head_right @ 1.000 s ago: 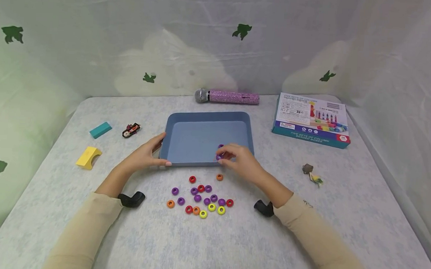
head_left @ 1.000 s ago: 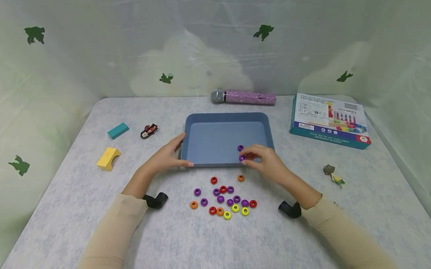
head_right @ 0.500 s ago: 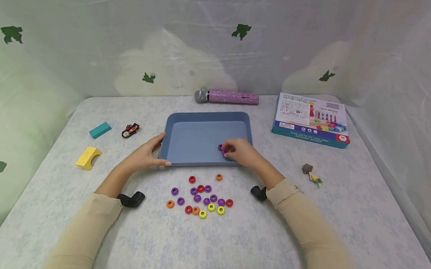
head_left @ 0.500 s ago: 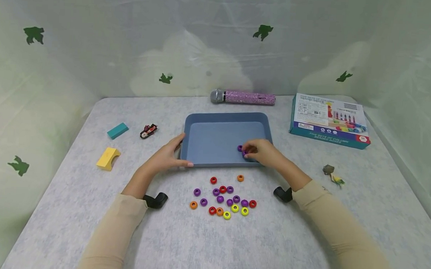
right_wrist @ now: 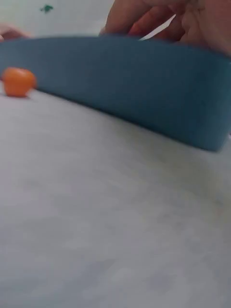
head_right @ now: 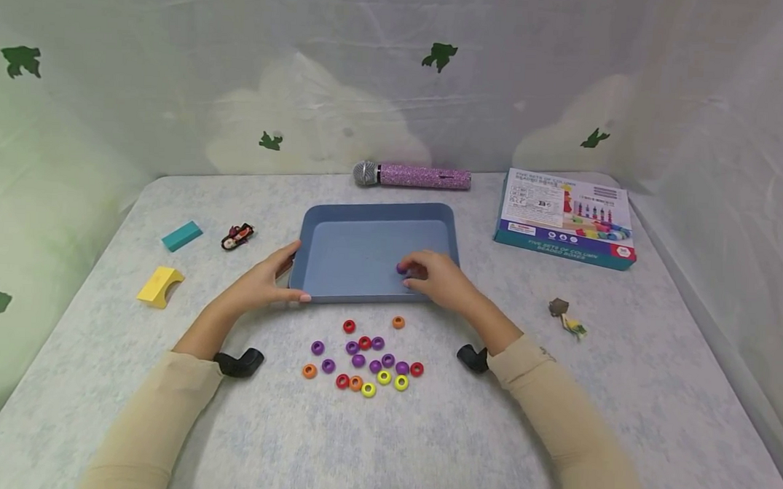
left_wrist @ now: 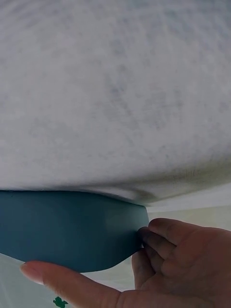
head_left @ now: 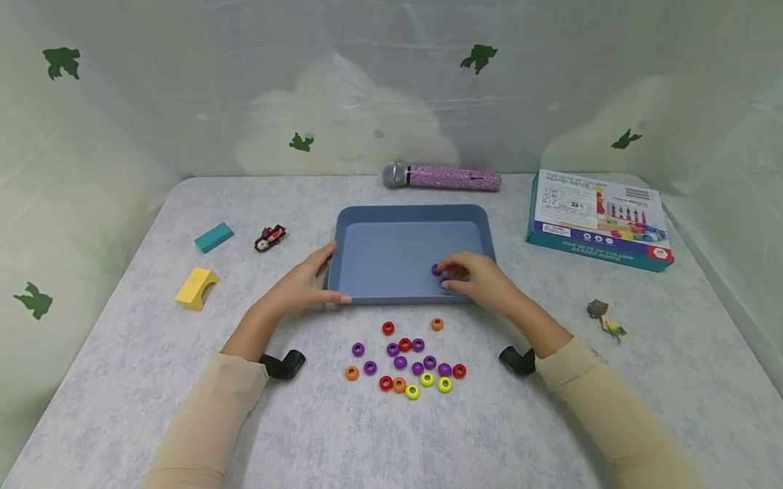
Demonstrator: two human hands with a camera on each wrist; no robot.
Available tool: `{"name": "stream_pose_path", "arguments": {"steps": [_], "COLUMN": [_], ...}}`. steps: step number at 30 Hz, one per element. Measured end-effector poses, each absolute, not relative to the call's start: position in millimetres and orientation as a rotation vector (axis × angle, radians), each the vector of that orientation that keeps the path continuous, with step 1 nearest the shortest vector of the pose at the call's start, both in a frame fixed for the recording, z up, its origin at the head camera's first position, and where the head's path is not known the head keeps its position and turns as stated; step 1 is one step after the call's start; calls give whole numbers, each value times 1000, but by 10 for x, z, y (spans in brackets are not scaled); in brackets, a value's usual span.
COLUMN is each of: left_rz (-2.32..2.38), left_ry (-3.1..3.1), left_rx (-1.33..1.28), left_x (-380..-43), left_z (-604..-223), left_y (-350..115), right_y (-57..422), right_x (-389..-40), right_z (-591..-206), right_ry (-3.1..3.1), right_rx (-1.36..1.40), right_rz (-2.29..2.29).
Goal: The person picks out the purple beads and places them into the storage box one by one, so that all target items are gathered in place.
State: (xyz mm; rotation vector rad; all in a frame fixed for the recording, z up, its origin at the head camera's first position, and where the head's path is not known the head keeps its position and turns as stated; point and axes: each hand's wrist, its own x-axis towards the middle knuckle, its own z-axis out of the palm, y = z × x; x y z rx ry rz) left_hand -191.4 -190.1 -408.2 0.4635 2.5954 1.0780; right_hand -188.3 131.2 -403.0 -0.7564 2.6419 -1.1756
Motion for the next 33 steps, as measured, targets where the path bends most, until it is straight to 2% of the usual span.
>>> {"name": "stream_pose_path", "arguments": {"steps": [8,15,24,33], "left_rz": [1078,1081,1080,1064], "left_ry": [2593,2591,2587,2595], "left_rx": [466,459,456,449], "left_x": [-1909,-1901,-1906,-1910], "left_z": [-4070,-4049,-4055,-4064], "left_y": [-1883,-1877,-1877,-1885], "right_y": [1194,1085,1024,1067], "right_x": [-1446,-1220,-1173,-1281], "right_z": [-3909,-4124,-4290,-4088], "right_ry": [2490,2354,2415,2362], "right_rx": [-1013,-959,-966,-895], "right_rz": [-1402,-1293,-1200,-1400]}}
